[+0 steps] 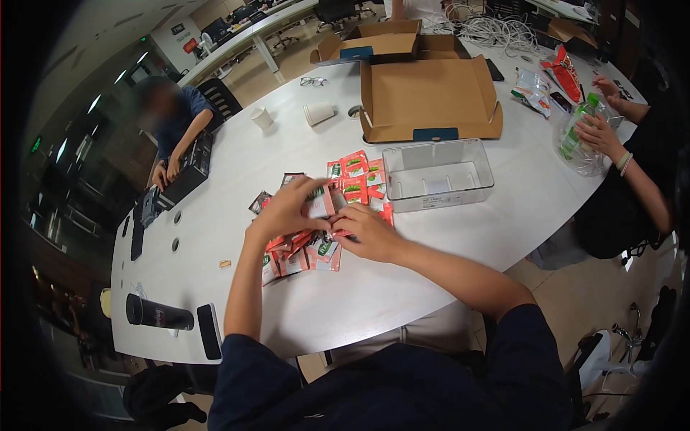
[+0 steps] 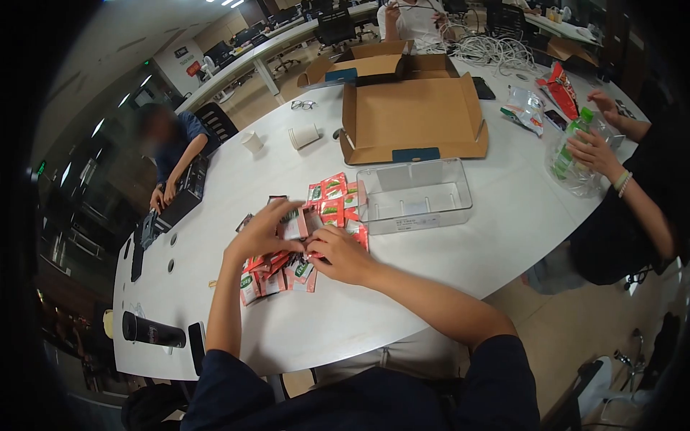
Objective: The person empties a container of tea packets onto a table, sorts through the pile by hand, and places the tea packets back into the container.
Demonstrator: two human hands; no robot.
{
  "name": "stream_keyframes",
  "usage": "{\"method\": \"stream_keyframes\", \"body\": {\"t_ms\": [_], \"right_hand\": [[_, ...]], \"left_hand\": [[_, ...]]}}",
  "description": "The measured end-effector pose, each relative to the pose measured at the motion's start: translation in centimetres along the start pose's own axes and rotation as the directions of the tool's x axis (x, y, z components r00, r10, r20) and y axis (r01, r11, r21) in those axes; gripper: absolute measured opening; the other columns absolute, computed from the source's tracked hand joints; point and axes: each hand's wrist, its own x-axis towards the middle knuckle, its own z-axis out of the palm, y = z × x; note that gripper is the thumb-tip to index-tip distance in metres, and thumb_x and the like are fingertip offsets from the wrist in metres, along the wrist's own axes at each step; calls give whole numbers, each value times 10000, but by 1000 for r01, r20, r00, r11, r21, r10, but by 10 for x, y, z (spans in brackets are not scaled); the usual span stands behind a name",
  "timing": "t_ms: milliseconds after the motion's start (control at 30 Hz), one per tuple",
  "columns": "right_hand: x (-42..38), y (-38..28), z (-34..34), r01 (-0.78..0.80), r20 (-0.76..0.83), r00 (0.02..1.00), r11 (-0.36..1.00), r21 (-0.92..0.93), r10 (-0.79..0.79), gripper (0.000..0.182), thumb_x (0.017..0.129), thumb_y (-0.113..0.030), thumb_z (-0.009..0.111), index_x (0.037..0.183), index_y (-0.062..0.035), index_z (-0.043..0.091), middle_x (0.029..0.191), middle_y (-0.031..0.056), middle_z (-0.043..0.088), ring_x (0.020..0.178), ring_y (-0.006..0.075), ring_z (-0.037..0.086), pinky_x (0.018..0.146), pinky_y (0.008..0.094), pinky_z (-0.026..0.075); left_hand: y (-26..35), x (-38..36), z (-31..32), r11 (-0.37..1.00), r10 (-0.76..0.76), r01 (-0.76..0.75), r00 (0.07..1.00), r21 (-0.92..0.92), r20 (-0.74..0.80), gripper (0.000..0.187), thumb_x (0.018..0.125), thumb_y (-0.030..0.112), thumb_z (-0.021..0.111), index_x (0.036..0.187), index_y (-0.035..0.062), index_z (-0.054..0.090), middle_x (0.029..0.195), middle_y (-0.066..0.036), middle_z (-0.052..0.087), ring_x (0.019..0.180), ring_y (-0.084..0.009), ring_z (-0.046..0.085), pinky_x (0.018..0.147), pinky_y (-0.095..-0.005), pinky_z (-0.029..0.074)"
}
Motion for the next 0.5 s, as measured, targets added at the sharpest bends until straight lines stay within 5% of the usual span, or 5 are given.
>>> {"method": "stream_keyframes", "body": {"t_ms": [167, 300, 367, 433, 500], "right_hand": [[-1, 1, -3, 5, 26, 1000, 1000, 17, -5, 125, 846, -134, 695, 938, -50, 706, 1031, 71, 631, 1054, 266, 573, 921, 402, 470], [-2, 0, -4, -10, -8, 1000, 1000, -8, 10, 124, 846, -133, 699, 944, -57, 710, 1034, 71, 635, 1055, 265, 575, 930, 398, 470], [-1, -2, -6, 24, -31, 999, 1000, 12, -23, 120, 845, -129, 705, 945, -63, 714, 1030, 72, 642, 1051, 266, 579, 935, 396, 473], [-1, -3, -7, 11, -44, 999, 1000, -3, -11, 125, 844, -128, 708, 952, -65, 715, 1028, 74, 644, 1049, 269, 581, 932, 394, 476], [-2, -6, -8, 22, -47, 999, 999, -23, -23, 139, 845, -123, 710, 973, -70, 714, 1021, 75, 648, 1045, 275, 583, 923, 393, 481]], "left_hand": [[3, -41, 7, 964, 58, -20, 989, 265, -136, 1102, 620, 376, 920, 1540, 135, 365, 1570, -172, 346, 1460, -389, 316, 1192, -516, 278], [57, -96, -39, 899, 351, -179, 839, 399, -416, 929, 671, 195, 893, 1470, 62, 437, 1474, -194, 475, 1378, -381, 452, 1151, -519, 348], [55, -156, -40, 834, 530, -433, 451, 343, -718, 621, 871, 365, 689, 1328, -22, 524, 1355, -339, 510, 1261, -520, 503, 1081, -609, 400], [56, -200, -31, 704, 517, -339, -356, 624, -778, 518, 957, 435, 564, 1177, -33, 589, 1229, -289, 568, 1116, -426, 572, 943, -549, 519], [92, -211, -19, 597, 591, -406, -360, 692, -722, 474, 959, 390, 566, 1185, -26, 582, 1241, -266, 555, 1137, -411, 543, 960, -545, 485]]}}
